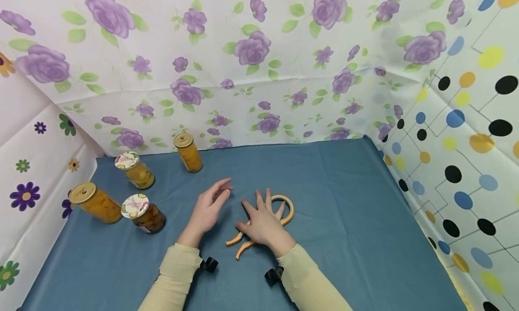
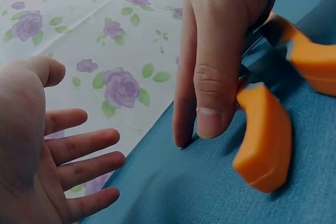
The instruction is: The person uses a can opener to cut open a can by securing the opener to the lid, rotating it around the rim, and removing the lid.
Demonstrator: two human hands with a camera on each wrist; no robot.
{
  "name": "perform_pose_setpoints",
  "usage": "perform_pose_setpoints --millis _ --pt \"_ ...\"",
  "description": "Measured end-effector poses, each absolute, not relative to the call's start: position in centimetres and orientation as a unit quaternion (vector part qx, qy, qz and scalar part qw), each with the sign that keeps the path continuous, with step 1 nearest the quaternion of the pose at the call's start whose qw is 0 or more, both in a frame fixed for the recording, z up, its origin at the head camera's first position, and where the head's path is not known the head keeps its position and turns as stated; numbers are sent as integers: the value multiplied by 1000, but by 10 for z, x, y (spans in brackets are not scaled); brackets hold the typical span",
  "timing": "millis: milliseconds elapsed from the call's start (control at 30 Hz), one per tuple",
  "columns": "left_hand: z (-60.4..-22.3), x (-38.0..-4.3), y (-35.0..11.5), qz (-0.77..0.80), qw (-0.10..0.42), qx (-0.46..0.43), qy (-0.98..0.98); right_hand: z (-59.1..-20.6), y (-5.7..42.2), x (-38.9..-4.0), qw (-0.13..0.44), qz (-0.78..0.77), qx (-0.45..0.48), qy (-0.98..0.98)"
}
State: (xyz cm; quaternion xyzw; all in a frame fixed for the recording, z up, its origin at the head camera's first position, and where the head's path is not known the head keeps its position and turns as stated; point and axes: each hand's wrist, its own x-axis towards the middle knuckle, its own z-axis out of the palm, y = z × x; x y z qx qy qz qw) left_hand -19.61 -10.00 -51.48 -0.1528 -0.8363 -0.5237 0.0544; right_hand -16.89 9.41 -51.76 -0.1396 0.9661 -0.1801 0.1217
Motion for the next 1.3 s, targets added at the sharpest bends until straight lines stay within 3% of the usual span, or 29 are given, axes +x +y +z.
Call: perform_pose_setpoints --millis 400,767,967,1300 --pt "-512 -198 -104 -531 69 -170 -827 -508 104 -165 151 -184 -209 948" --pt "-507 -202 -107 -532 75 -174 -825 -504 136 -153 82 -156 -219 960" --pt "-505 -202 -107 -534 77 -168 -825 -503 153 -153 64 -164 -182 967" --pt "-506 -202 -112 -546 81 -160 -818 -503 187 -147 122 -203 -65 969"
